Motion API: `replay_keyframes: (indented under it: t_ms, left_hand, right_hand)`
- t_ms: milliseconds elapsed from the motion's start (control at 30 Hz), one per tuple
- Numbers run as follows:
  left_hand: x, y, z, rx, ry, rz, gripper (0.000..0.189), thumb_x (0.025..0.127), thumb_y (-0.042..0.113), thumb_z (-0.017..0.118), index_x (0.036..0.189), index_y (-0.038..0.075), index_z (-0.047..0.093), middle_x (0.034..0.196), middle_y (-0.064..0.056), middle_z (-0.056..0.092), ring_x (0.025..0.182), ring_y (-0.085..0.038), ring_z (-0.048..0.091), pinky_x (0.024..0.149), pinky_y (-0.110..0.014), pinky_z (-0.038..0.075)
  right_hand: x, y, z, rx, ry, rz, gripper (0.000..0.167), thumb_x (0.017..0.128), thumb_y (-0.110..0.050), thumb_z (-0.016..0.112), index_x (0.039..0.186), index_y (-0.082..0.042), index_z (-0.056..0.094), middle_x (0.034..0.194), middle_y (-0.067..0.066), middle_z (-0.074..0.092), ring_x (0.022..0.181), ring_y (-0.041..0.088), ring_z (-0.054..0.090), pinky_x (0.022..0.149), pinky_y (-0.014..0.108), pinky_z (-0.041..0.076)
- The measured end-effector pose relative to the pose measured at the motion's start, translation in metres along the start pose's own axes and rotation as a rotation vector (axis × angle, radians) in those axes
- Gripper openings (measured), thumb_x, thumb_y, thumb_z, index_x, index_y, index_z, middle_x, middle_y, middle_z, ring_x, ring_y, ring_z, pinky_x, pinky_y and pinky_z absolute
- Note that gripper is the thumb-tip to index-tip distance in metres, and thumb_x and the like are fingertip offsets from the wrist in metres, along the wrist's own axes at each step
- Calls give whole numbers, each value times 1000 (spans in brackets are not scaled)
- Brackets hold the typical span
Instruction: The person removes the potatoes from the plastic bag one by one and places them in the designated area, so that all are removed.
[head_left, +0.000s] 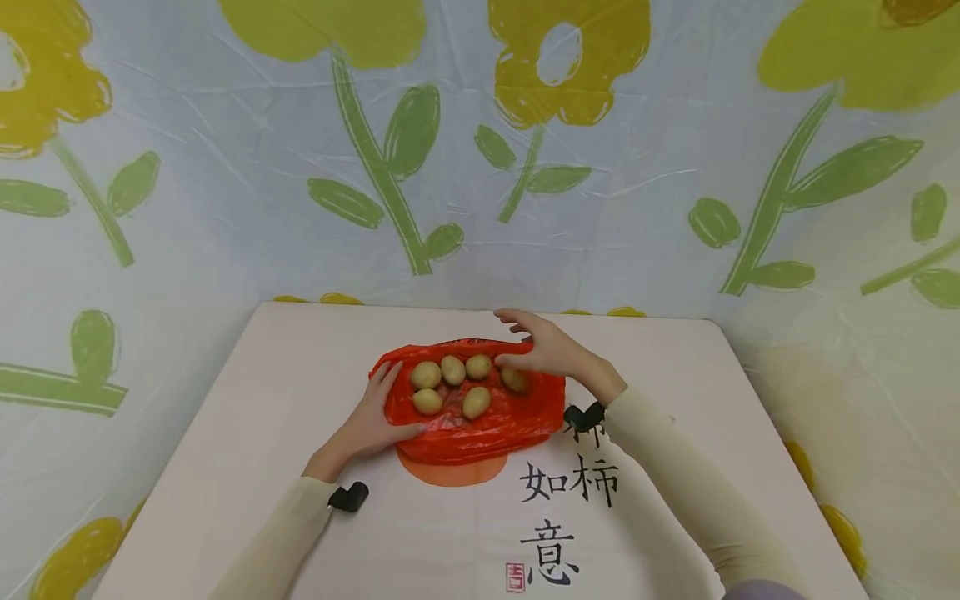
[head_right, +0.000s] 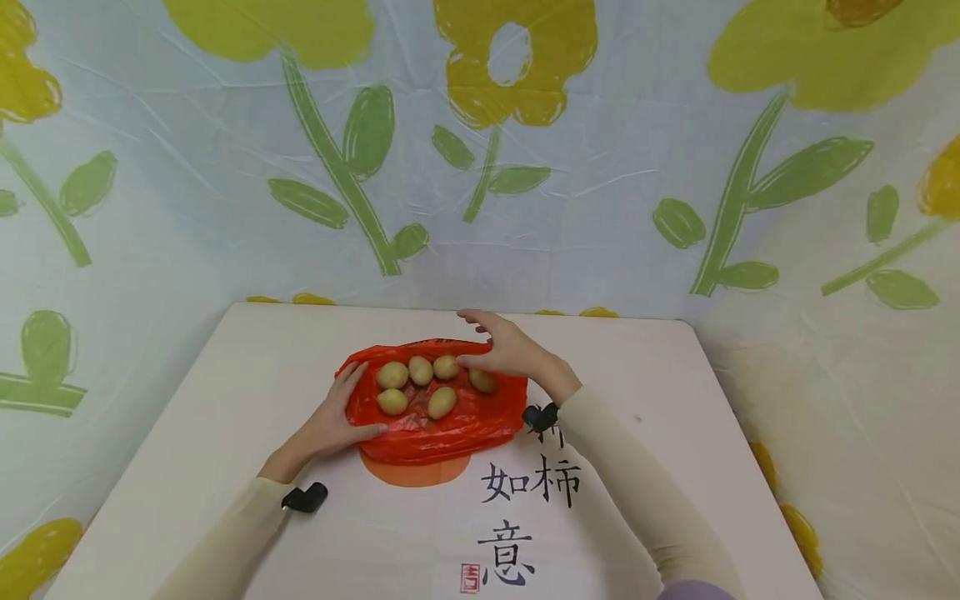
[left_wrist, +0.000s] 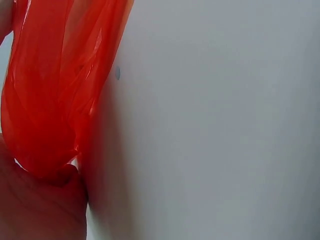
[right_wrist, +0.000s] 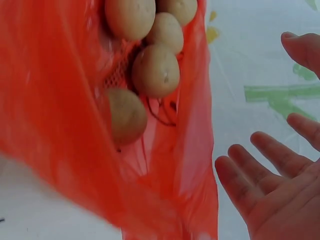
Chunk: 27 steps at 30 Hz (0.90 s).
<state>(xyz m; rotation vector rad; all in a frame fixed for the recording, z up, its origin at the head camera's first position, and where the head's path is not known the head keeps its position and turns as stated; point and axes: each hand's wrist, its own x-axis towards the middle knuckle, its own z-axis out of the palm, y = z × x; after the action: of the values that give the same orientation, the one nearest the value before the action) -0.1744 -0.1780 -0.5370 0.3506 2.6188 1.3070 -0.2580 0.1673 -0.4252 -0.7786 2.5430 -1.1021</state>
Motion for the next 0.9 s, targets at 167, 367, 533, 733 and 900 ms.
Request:
replay_keyframes:
  t_ms: [167, 367, 533, 733, 900]
  left_hand:
    - [2, 2, 0, -6, -14, -1, 120, 78, 52, 85, 167, 17, 12, 173, -12, -2, 157, -44, 13, 116, -70, 32]
    - [4, 1, 0, 5, -31, -2, 123, 76, 53, 85, 167, 16, 10, 173, -13, -4, 157, -44, 12, 115, -68, 35]
    - [5, 0, 1, 3, -33, 2, 123, 76, 52, 85, 167, 16, 10, 173, -13, -4, 156, -44, 14, 113, -67, 39]
    - [4, 1, 1, 0, -41, 0, 122, 77, 53, 84, 166, 16, 9, 172, -17, -4, 155, -47, 14, 113, -69, 37]
    - [2, 2, -1, -1, -38, -2, 122, 77, 52, 85, 166, 16, 10, 172, -16, -3, 155, -46, 16, 113, -68, 38]
  right_hand:
    - [7, -5, 6, -42, -24, -50, 80, 91, -33, 79, 158, -14, 40, 155, 12, 49, 137, 36, 53, 112, 57, 46]
    - [20, -11, 17, -41, -65, -76, 81, 90, -32, 80, 157, -11, 40, 154, 14, 50, 136, 38, 53, 112, 56, 46]
    - [32, -14, 33, -53, -117, -103, 78, 91, -28, 79, 157, -8, 40, 153, 17, 51, 138, 41, 51, 115, 56, 43]
    - [41, -21, 51, -27, -182, -91, 76, 92, -24, 78, 157, -12, 41, 155, 16, 48, 145, 37, 44, 120, 53, 37]
    - [48, -26, 64, -47, -218, -139, 72, 92, -26, 78, 154, -9, 44, 153, 16, 51, 142, 36, 47, 119, 52, 39]
